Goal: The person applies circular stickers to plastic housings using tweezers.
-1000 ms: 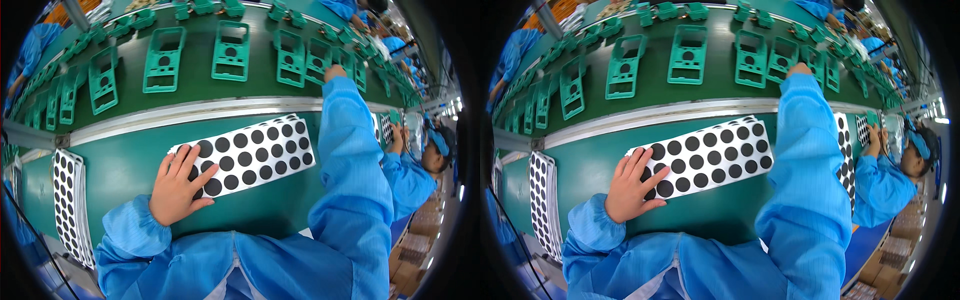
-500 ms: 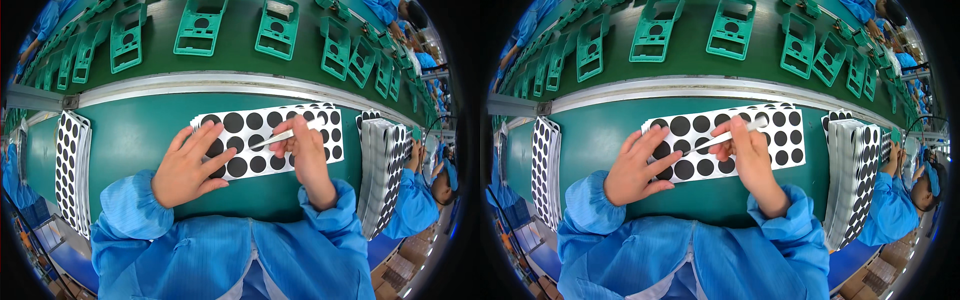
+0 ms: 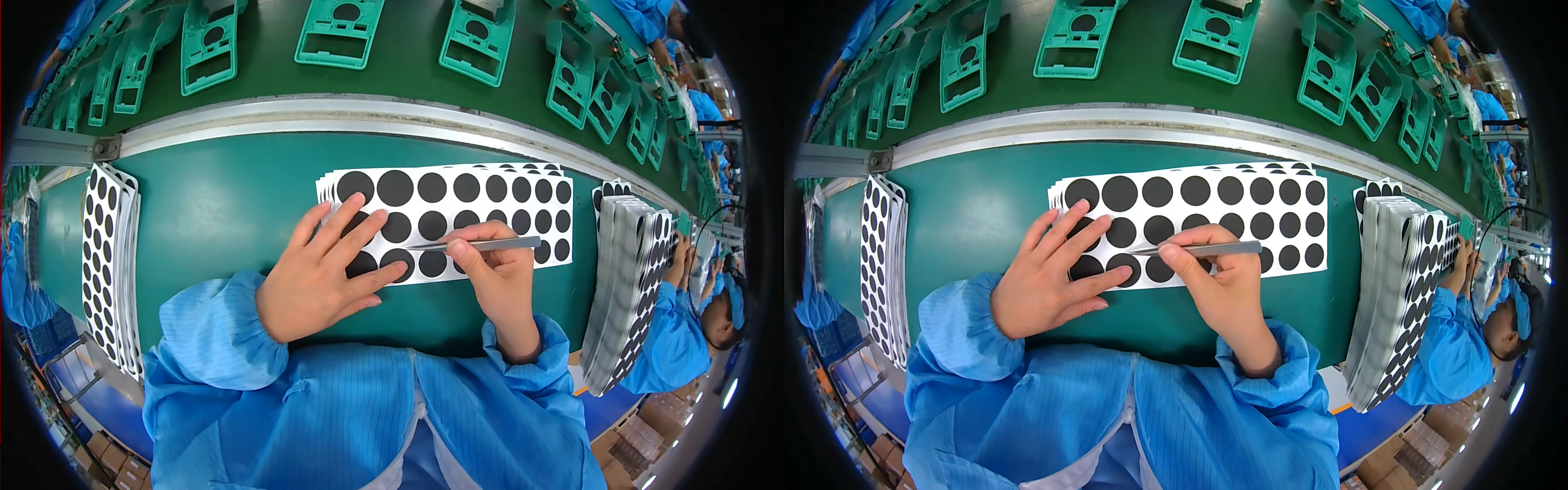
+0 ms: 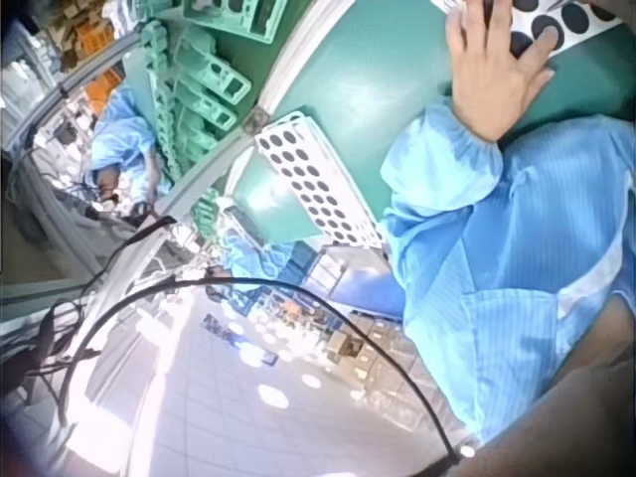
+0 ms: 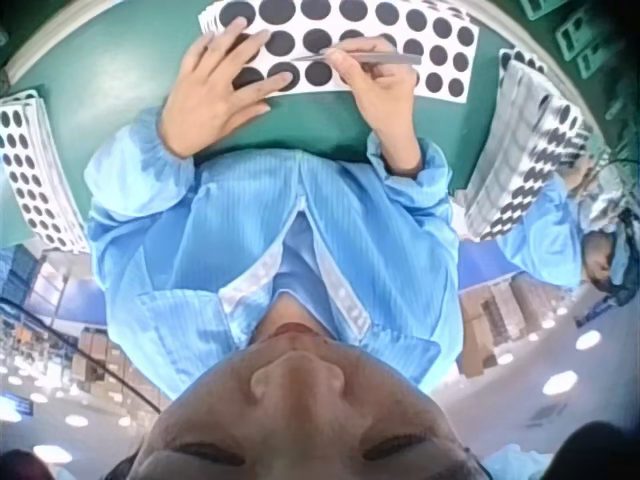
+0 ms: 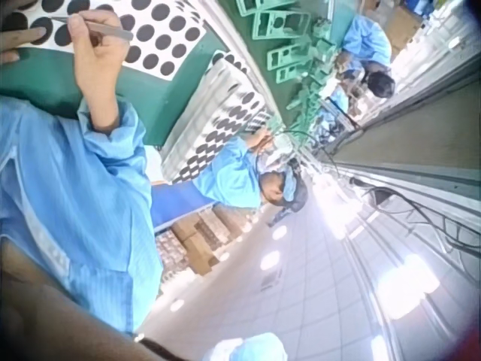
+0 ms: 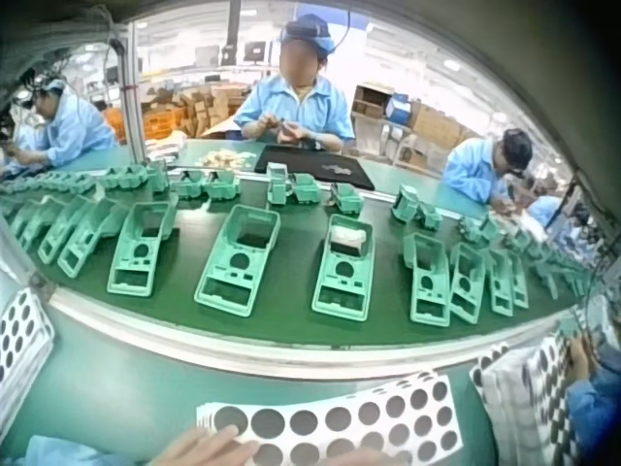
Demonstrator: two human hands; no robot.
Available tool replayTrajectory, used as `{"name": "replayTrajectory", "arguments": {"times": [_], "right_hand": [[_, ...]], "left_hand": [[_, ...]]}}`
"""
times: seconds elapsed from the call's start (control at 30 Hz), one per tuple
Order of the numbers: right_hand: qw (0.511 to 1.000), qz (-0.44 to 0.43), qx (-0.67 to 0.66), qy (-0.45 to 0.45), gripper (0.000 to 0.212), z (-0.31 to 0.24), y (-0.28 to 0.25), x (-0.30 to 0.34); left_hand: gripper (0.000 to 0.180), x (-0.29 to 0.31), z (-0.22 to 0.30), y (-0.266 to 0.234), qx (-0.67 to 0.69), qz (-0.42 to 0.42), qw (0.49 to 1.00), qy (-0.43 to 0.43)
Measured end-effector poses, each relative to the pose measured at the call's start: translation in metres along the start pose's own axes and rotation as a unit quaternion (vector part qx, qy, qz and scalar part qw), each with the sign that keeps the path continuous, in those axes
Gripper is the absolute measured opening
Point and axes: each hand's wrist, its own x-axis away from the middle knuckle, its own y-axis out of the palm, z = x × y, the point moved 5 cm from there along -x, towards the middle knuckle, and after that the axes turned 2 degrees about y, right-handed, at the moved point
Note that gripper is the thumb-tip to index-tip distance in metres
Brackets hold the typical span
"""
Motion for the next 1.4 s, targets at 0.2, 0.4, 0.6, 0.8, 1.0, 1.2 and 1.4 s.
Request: {"name": "replayTrajectory", "arguments": {"times": [0.2, 0.4, 0.6, 0.8, 1.0, 1.2, 1.4], "right_hand": [[0.998, -0.004, 0.054, -0.016, 0.014, -0.002, 0.003, 0.003], [0.999, -0.013, 0.042, -0.009, 0.014, -0.001, 0.0, 0.0], [1.0, 0.015, -0.023, 0.012, 0.015, -0.001, -0.003, -0.001], [0.999, -0.012, 0.036, 0.028, 0.013, -0.002, 0.001, -0.003], [0.991, -0.012, 0.116, -0.062, 0.014, -0.008, 0.006, 0.008], [0.807, -0.031, 0.319, -0.496, 0.026, -0.016, 0.025, 0.045], [0.795, -0.061, 0.31, -0.518, 0.026, -0.013, 0.023, 0.052]], "left_hand": [[0.055, 0.0, 0.003, 0.004, -0.028, -0.006, 0.999, 0.014], [0.055, 0.001, 0.002, 0.007, -0.045, 0.004, 0.999, 0.015], [0.054, 0.0, 0.003, 0.006, -0.021, -0.001, 1.0, 0.008], [0.052, 0.0, 0.003, 0.005, -0.023, 0.004, 1.0, 0.006], [0.046, 0.001, 0.001, 0.006, -0.039, 0.045, 0.998, 0.011], [0.039, -0.002, -0.001, 0.003, -0.009, 0.055, 0.998, -0.01], [0.048, -0.005, 0.003, 0.001, -0.033, 0.055, 0.998, -0.009]]}}
